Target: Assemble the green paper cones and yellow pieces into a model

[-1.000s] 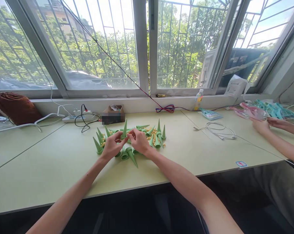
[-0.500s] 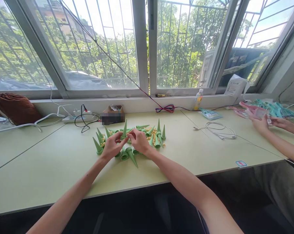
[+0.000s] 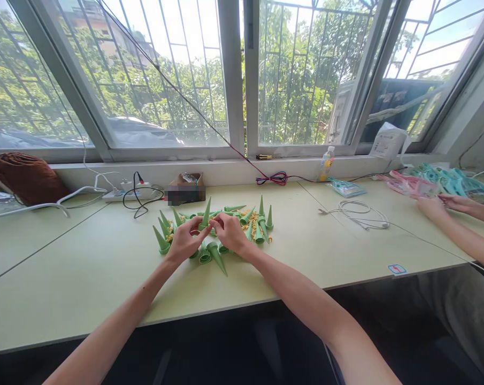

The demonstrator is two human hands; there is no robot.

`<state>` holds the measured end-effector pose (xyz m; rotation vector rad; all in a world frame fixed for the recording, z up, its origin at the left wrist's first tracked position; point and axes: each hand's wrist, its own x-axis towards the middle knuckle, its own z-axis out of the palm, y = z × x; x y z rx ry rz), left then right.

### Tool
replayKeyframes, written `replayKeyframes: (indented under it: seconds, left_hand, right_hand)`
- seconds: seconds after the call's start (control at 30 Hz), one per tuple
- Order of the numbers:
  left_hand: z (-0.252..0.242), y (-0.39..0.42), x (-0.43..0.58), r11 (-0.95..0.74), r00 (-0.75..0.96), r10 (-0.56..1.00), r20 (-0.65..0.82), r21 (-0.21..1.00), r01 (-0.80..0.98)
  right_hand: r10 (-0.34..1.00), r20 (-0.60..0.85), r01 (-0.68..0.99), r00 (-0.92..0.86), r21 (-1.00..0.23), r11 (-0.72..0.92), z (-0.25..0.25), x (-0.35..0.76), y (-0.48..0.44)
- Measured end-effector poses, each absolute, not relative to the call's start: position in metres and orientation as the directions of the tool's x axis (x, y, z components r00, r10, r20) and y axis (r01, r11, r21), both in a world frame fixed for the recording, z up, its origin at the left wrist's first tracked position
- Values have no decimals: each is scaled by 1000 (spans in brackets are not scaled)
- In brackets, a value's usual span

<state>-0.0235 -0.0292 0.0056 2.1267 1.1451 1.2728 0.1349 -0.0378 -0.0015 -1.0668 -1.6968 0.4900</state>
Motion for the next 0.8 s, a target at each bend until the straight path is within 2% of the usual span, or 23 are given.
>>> replayKeyframes:
  seconds: [0.8]
  left_hand:
    - [6, -30, -24, -592, 262, 803, 535, 670, 448]
  right_hand:
    - [853, 514, 409, -89, -762, 502, 3, 136, -41]
